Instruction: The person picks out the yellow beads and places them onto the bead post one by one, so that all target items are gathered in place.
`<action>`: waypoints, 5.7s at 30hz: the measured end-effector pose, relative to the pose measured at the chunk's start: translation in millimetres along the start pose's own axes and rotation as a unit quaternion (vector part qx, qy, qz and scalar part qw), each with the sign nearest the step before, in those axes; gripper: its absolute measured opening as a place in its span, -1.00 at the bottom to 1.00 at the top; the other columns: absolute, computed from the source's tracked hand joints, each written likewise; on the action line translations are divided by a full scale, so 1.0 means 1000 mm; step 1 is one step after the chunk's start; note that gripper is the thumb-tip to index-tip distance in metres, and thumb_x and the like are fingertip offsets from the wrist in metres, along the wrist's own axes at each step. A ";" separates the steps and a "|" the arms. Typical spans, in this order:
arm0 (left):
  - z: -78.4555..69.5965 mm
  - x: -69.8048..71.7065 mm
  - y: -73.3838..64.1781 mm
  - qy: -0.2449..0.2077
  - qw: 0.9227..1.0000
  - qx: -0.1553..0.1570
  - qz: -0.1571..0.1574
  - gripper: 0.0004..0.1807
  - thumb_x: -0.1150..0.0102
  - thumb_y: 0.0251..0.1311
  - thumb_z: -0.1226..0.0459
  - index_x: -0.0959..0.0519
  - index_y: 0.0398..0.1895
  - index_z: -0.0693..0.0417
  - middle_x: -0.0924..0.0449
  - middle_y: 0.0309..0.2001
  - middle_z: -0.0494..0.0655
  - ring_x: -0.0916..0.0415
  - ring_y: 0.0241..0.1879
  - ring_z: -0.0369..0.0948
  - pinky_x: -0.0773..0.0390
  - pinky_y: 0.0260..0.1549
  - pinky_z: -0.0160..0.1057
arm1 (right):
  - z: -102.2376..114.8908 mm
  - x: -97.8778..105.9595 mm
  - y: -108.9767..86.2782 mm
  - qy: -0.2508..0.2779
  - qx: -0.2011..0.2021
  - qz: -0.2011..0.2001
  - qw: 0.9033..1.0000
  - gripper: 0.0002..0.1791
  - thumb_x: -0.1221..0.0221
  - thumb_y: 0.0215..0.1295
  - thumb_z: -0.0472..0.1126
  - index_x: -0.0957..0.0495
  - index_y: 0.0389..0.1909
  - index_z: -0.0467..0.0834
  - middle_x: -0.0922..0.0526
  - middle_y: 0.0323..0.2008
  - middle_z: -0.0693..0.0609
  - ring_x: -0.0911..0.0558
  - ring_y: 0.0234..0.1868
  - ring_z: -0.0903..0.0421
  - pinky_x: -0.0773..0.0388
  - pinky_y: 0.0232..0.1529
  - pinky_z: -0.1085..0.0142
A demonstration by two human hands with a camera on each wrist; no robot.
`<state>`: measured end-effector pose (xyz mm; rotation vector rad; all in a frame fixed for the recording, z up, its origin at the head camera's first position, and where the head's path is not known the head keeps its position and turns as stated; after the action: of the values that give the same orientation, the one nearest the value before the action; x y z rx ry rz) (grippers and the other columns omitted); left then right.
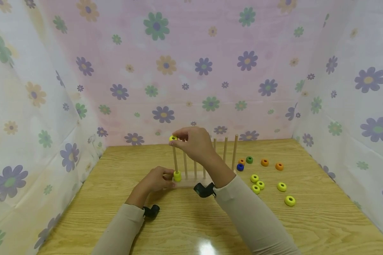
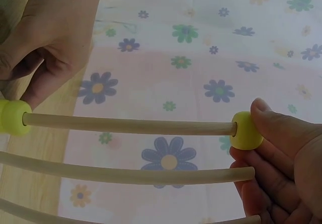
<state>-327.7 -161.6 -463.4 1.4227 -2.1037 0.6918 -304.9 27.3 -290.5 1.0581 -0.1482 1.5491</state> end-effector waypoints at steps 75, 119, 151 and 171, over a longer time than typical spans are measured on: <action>-0.001 0.000 -0.001 0.002 1.000 -0.017 0.008 -0.44 -0.53 0.18 0.21 -0.66 0.29 -0.11 -0.59 0.33 0.01 -0.51 0.33 0.14 -0.58 0.21 0.17 | -0.009 0.008 -0.006 0.032 0.088 -0.033 0.995 -0.69 -0.38 0.36 0.03 -0.78 0.02 -0.01 -0.80 -0.01 0.10 -0.77 -0.04 0.17 -0.74 0.01 0.21; 0.002 0.000 0.002 0.011 1.000 -0.007 0.000 -0.39 -0.55 0.15 0.20 -0.64 0.32 -0.11 -0.59 0.33 0.04 -0.53 0.31 0.14 -0.72 0.01 -0.01 | -0.046 0.032 -0.053 0.076 0.146 -0.104 0.981 -0.72 -0.44 0.31 -0.10 -0.78 -0.01 -0.09 -0.82 -0.12 -0.03 -0.79 -0.11 0.08 -0.74 -0.04 0.23; -0.002 0.000 -0.001 0.014 1.000 -0.009 -0.002 -0.38 -0.55 0.15 0.22 -0.63 0.32 -0.04 -0.59 0.32 0.03 -0.51 0.33 0.15 -0.68 0.09 0.05 | -0.091 0.035 -0.097 0.046 0.101 -0.024 0.993 -0.75 -0.47 0.26 -0.06 -0.79 -0.05 0.09 -0.80 -0.07 0.15 -0.78 -0.14 0.09 -0.76 -0.11 0.15; -0.003 0.001 -0.002 0.009 1.000 -0.008 -0.001 -0.38 -0.55 0.16 0.21 -0.63 0.33 -0.05 -0.58 0.34 0.03 -0.50 0.34 0.15 -0.67 0.10 0.05 | -0.130 0.054 -0.113 0.078 -0.003 0.010 0.997 -0.75 -0.45 0.26 0.04 -0.77 -0.05 0.16 -0.79 -0.05 0.13 -0.75 -0.16 0.22 -0.72 -0.14 0.34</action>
<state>-325.9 -160.9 -460.8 1.4047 -2.0898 0.6816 -272.8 180.5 -380.4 0.9305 -0.0562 1.6414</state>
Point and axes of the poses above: each hand's wrist, its own y-axis towards the middle knuckle, its own x-axis out of the back of the hand, z = x × y, the point moved 4 cm from there along y, towards the middle knuckle
